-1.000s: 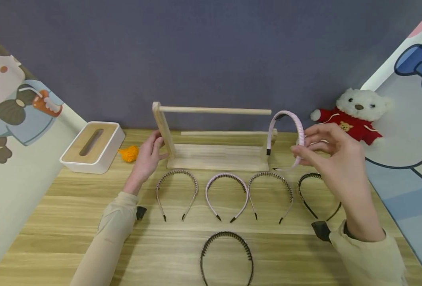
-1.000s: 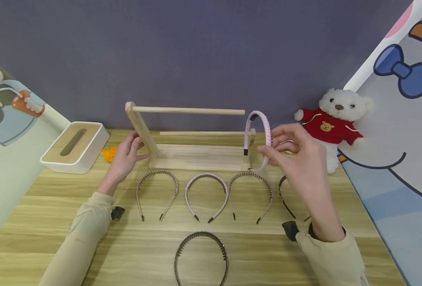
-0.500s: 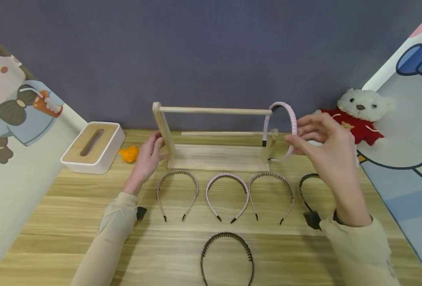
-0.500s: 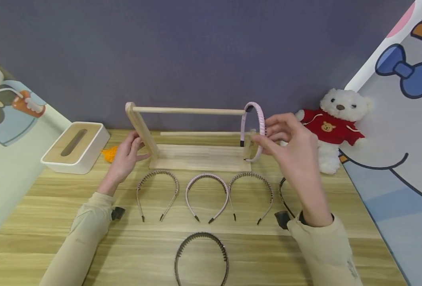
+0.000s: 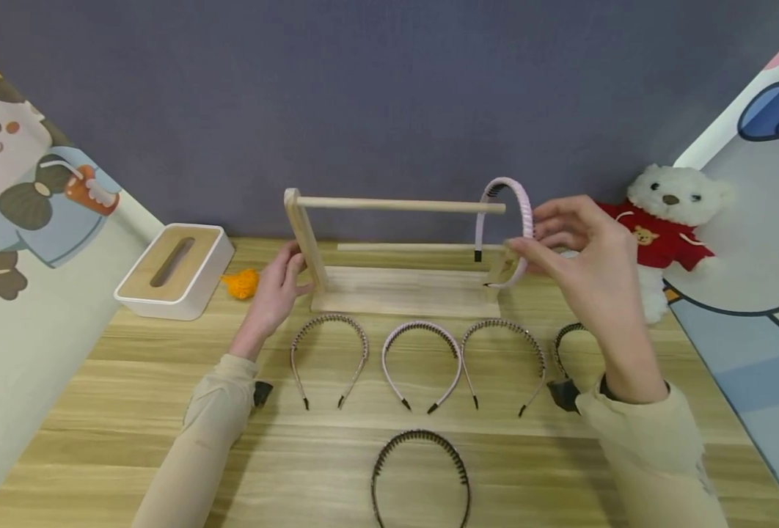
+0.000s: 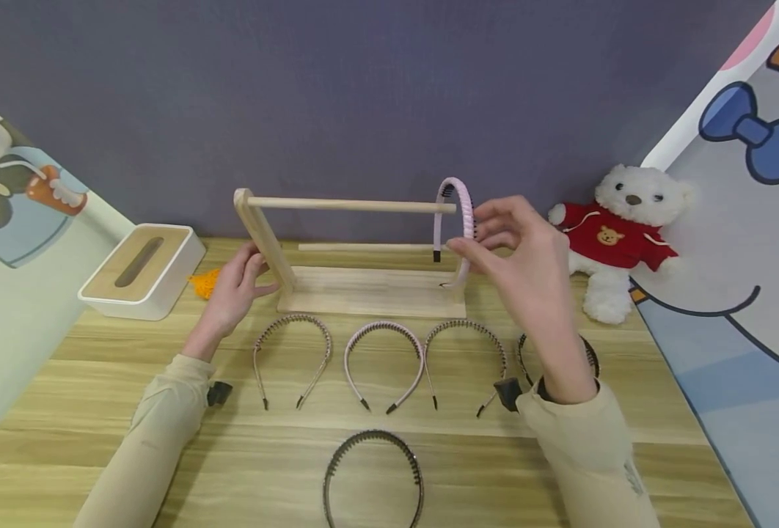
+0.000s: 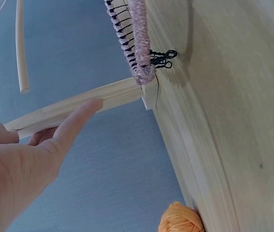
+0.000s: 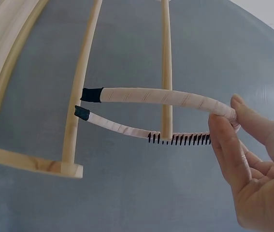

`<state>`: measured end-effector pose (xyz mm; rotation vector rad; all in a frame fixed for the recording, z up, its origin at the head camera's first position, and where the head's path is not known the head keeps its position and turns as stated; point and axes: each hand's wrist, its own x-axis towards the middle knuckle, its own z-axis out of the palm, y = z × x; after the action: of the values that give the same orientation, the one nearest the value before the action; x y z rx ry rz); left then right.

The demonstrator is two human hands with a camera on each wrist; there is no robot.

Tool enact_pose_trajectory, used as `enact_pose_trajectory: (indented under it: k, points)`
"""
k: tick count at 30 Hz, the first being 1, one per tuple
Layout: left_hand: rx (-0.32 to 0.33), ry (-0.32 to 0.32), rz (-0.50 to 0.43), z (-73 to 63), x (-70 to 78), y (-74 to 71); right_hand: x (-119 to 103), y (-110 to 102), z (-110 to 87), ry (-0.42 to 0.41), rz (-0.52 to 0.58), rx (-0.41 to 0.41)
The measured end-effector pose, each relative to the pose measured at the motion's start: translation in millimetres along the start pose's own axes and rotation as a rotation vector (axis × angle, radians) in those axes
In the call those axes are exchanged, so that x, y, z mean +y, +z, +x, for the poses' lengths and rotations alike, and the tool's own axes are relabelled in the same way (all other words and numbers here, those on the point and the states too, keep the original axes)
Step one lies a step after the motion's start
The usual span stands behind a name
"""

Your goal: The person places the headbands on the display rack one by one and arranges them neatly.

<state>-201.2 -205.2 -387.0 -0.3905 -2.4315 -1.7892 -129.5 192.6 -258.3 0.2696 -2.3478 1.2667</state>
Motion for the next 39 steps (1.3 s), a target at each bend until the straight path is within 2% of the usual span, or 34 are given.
enact_pose_trajectory:
  k: [14, 28, 39]
  points:
    - [-0.005, 0.0, 0.008, 0.1, 0.9, 2.1, -12, 18, 10.8, -0.037, 0.098, -0.071]
    - [0.001, -0.002, -0.002, 1.4, -1.0, 1.5, -23, 42, 18.7, -0.066, 0.156, -0.06]
    - [0.002, -0.005, 0.011, 0.6, -2.0, -0.5, -33, 65, 22.9, -0.115, 0.145, -0.077]
